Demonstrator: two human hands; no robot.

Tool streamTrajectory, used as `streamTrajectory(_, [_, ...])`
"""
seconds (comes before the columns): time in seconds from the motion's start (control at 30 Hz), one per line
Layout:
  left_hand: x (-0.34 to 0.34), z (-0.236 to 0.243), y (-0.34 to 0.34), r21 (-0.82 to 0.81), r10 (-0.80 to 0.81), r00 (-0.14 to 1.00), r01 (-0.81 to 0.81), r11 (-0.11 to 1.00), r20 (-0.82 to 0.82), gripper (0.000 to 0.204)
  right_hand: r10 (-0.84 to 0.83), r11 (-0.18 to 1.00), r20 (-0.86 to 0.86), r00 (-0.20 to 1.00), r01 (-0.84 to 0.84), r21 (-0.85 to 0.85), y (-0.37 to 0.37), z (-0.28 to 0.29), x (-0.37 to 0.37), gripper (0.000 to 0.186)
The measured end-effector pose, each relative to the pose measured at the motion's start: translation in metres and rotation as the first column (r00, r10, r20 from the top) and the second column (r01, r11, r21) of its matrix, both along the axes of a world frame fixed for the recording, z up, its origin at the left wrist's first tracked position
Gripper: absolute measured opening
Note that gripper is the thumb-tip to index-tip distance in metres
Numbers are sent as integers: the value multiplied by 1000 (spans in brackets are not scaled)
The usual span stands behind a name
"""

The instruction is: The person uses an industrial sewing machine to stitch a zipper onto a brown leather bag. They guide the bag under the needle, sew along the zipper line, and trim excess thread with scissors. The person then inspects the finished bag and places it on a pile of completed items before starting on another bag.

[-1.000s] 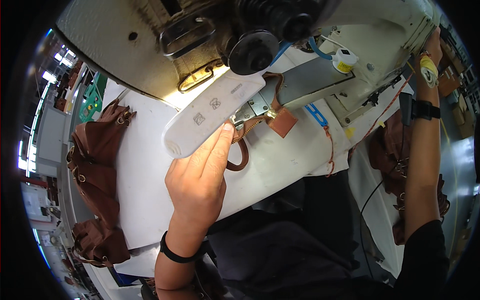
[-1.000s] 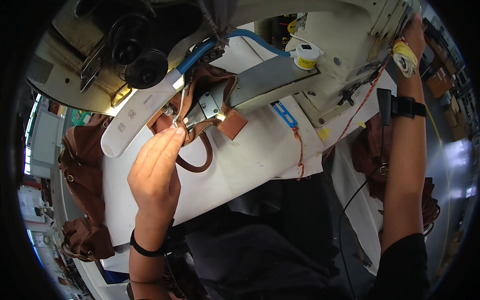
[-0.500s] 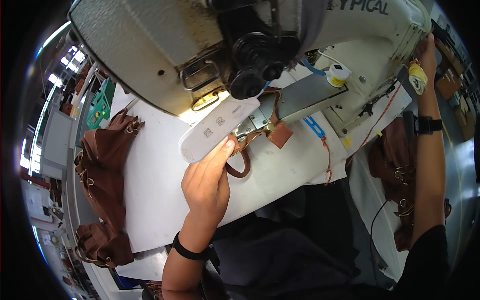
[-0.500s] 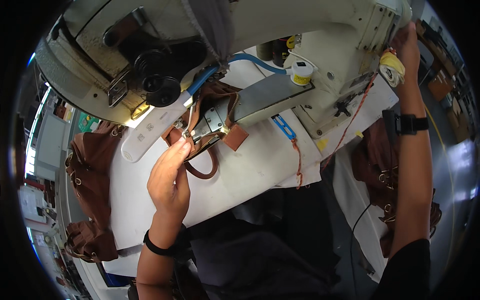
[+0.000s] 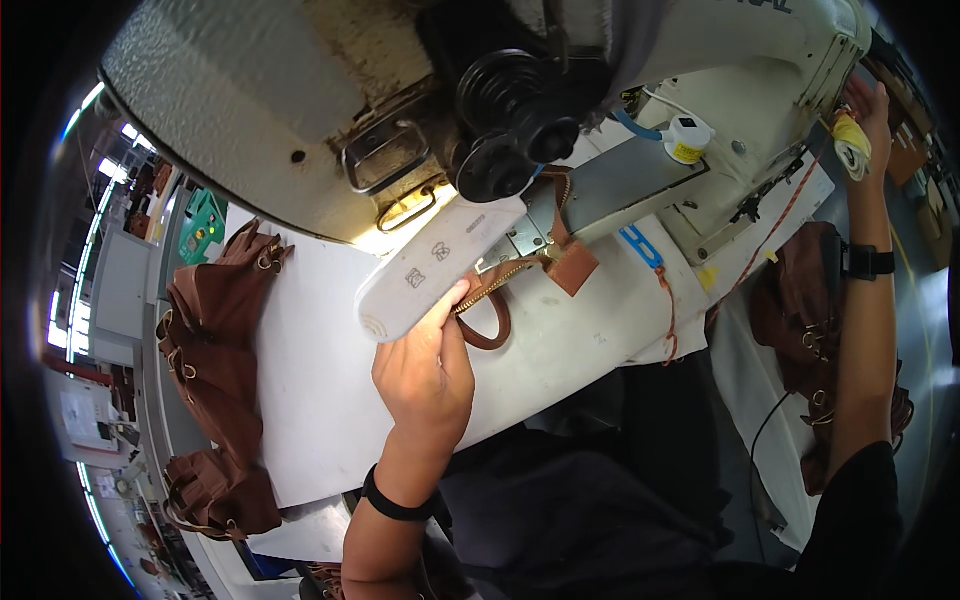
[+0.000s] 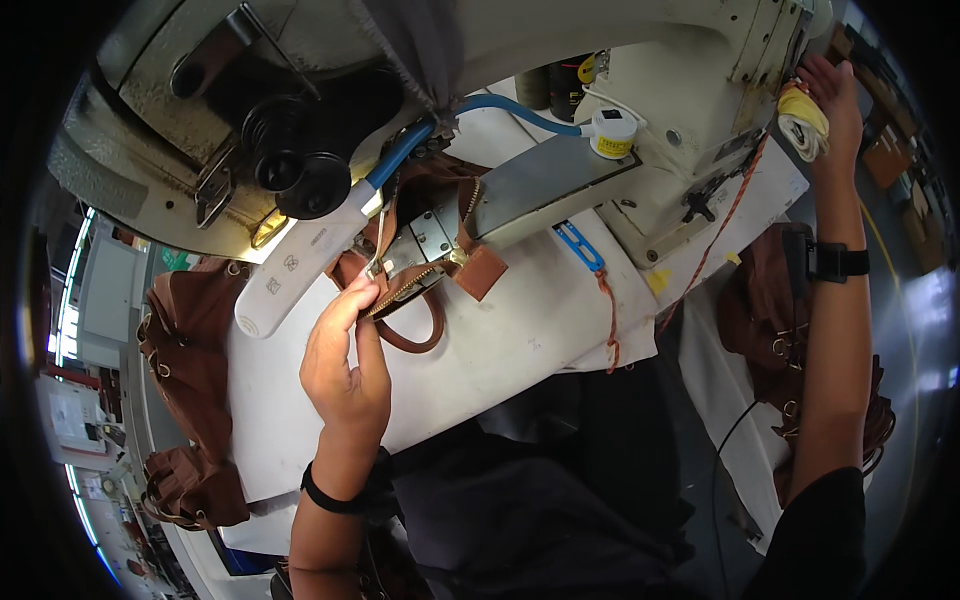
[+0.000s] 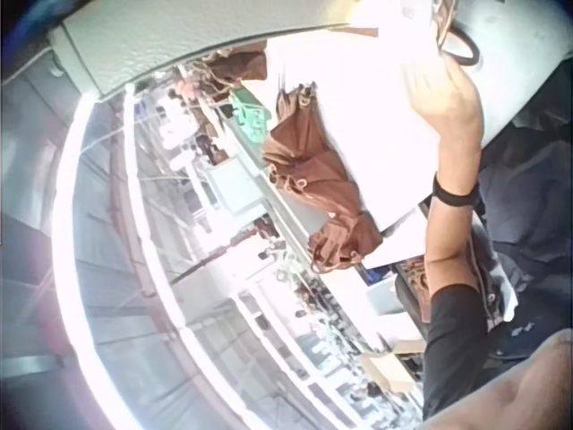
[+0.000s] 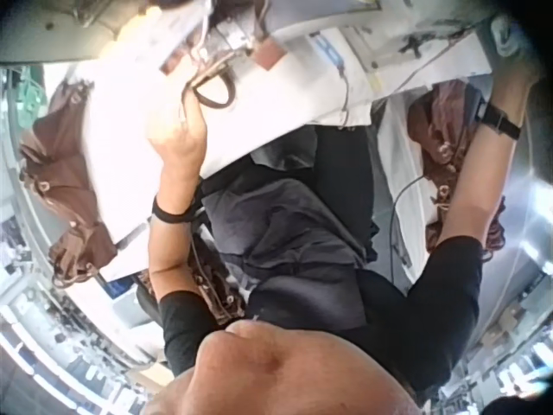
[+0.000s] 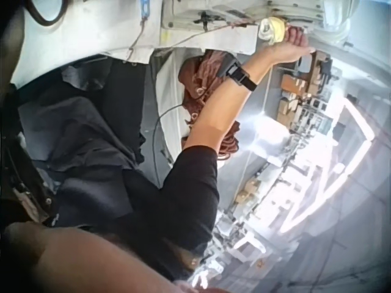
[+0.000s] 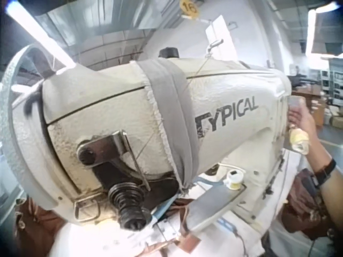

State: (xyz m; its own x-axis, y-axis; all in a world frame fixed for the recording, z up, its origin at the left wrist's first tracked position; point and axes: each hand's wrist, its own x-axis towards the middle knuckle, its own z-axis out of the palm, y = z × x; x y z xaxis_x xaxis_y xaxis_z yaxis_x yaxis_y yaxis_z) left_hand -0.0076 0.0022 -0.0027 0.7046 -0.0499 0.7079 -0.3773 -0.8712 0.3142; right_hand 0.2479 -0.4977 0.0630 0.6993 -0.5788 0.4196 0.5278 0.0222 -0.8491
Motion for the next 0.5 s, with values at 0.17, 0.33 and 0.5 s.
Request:
streamTrajectory(0.17, [2, -1, 0, -17, -23, 1000, 23, 1000, 18, 29, -6, 999, 10, 1000, 5, 40, -5, 2, 7, 67])
streamTrajectory(0.33, [1, 0, 2, -20, -14, 1000, 14, 1000, 2, 29, -20, 1000, 77, 997, 21, -18, -24, 11, 27, 55])
streamTrajectory(0.5, [2, 0, 2, 0, -18, 1000, 18, 1000, 13, 31, -162, 926, 52, 985, 170, -338, -33, 57, 47, 52])
